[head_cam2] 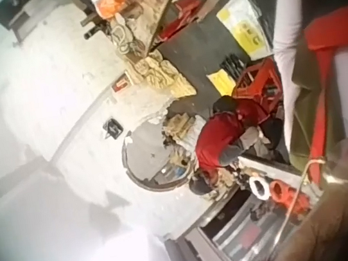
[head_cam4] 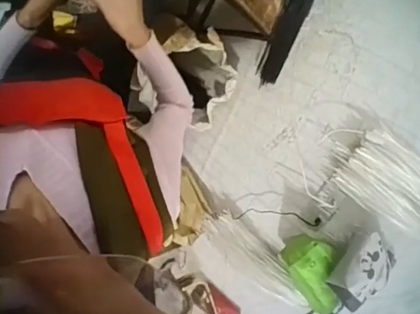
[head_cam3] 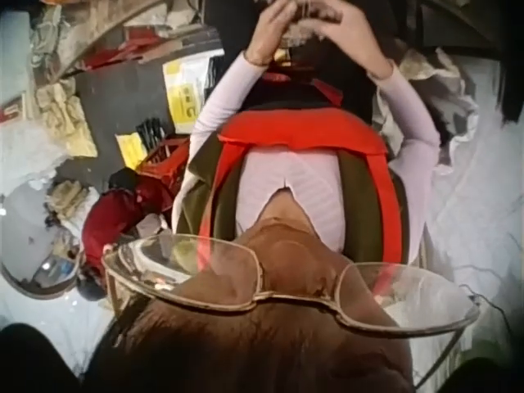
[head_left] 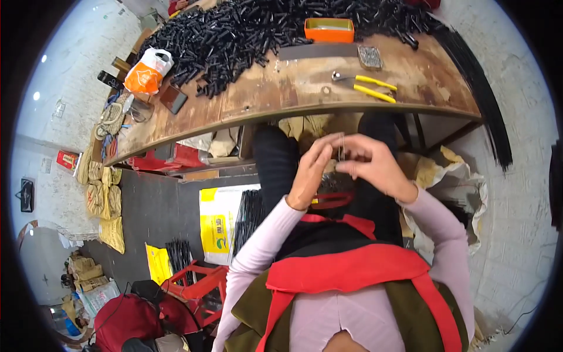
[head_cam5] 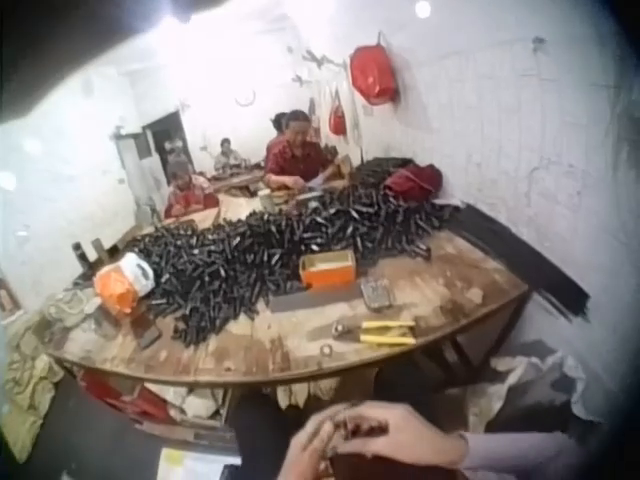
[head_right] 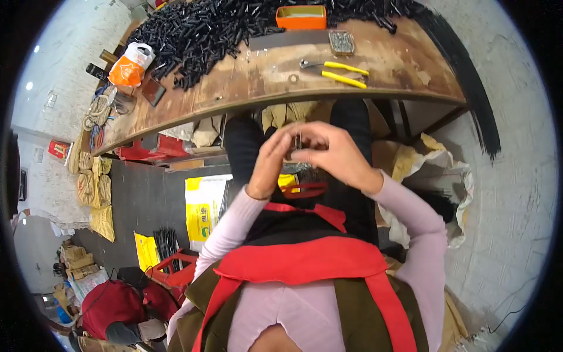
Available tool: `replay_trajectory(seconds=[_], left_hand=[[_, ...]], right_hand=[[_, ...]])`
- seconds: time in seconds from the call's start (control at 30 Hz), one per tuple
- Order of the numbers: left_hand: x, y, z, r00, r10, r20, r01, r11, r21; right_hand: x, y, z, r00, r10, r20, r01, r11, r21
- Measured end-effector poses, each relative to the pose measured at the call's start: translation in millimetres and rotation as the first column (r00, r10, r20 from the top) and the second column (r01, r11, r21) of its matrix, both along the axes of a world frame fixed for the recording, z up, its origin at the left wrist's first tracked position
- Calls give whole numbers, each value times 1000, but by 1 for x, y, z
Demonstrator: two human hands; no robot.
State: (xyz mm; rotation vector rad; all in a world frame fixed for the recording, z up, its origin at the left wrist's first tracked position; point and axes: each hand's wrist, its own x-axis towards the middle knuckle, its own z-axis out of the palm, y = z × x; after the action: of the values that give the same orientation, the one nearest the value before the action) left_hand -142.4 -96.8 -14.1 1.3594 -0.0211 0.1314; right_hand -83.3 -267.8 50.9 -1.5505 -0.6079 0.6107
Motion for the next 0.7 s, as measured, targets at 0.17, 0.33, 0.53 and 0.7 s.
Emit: replay_trajectory(seconds=[0.17, 0.33, 0.53, 0.7], left_hand=[[-15, 3, 28, 998, 55, -42, -55, 998, 8], [-15, 13, 39, 986, 164, -6, -164, 986, 9], [-18, 12, 46, 969, 247, -8, -247, 969, -21], [-20, 29, 49, 993, 112, 24, -108, 987, -122]], right_hand=[[21, 14, 1, 999, -19, -40, 21, 999, 35], [20, 23, -7, 990, -7, -139, 32, 983, 181], [11, 36, -13, 990, -113, -83, 134, 934, 332], [2, 37, -6, 989, -49, -138, 96, 930, 356]])
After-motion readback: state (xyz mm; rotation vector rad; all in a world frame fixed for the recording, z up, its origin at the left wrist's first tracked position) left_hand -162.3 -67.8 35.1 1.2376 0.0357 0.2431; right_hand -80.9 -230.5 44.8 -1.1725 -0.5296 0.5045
